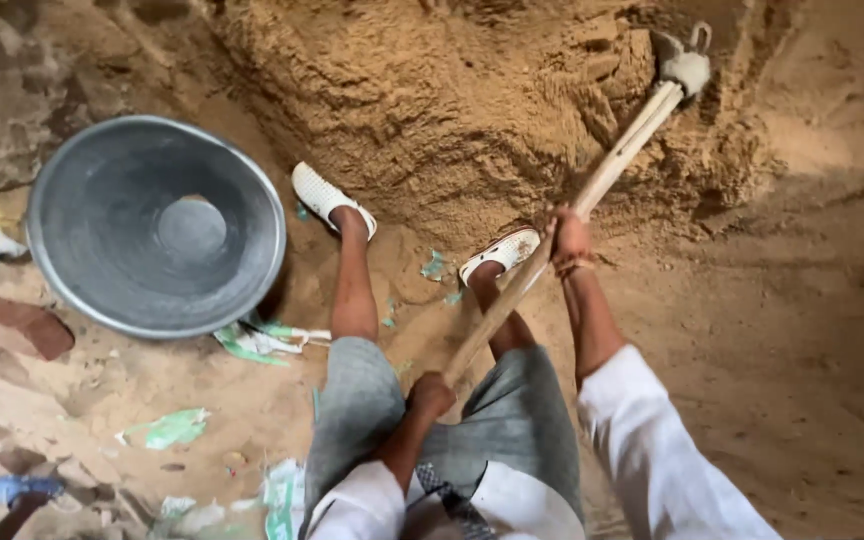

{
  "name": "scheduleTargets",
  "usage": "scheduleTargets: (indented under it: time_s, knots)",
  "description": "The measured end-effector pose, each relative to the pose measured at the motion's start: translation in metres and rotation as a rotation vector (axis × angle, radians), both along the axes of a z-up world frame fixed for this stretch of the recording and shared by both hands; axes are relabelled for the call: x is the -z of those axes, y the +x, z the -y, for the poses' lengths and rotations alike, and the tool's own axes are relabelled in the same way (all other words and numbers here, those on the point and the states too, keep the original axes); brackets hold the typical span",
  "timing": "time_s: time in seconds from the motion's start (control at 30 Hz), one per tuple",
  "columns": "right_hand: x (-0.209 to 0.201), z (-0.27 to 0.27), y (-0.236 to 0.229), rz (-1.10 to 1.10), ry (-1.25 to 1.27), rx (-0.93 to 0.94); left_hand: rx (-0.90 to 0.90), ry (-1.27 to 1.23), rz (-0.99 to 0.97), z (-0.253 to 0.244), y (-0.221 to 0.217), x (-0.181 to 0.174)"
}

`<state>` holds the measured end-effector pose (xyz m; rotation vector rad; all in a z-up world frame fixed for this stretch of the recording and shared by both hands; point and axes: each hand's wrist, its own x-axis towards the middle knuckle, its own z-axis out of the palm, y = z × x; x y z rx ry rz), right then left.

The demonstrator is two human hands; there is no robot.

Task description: The person digs sand from the face of an earthen pit using a long-handled hoe, repeatedly striking and prying the sand wall so loose sand falls, then scoops the collected sand into a wide metal basin on the ground. They reposition the basin and continue loosening the sand wall throughout the clip.

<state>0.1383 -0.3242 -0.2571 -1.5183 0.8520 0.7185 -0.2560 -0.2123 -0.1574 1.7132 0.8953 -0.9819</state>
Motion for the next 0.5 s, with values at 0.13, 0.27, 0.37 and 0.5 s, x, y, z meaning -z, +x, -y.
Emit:
scheduleTargets:
  time_s: [0.13,0.27,0.37,0.5]
  knots:
    - [-0.086,-0.035,-0.059,0.147,-0.217,-0.247,-0.065,-0.025,0.03,0.011,-0.011,-0.008]
    - [-0.147,-0.07,-0.067,0.104,-0.075,-0.147,-0.148,-0.02,0.119,0.004,0.014,-0.002]
    - [-0.214,-0.109,-0.025,0.276,-0.013,-0.149,-0.22,-0.017,0.173,-0.003,0.021,-0.002]
    - [-0.309,-0.179,0.063,0.586,0.05,-0.304,-0.295,-0.064,0.287,-0.063,0.103,-0.063]
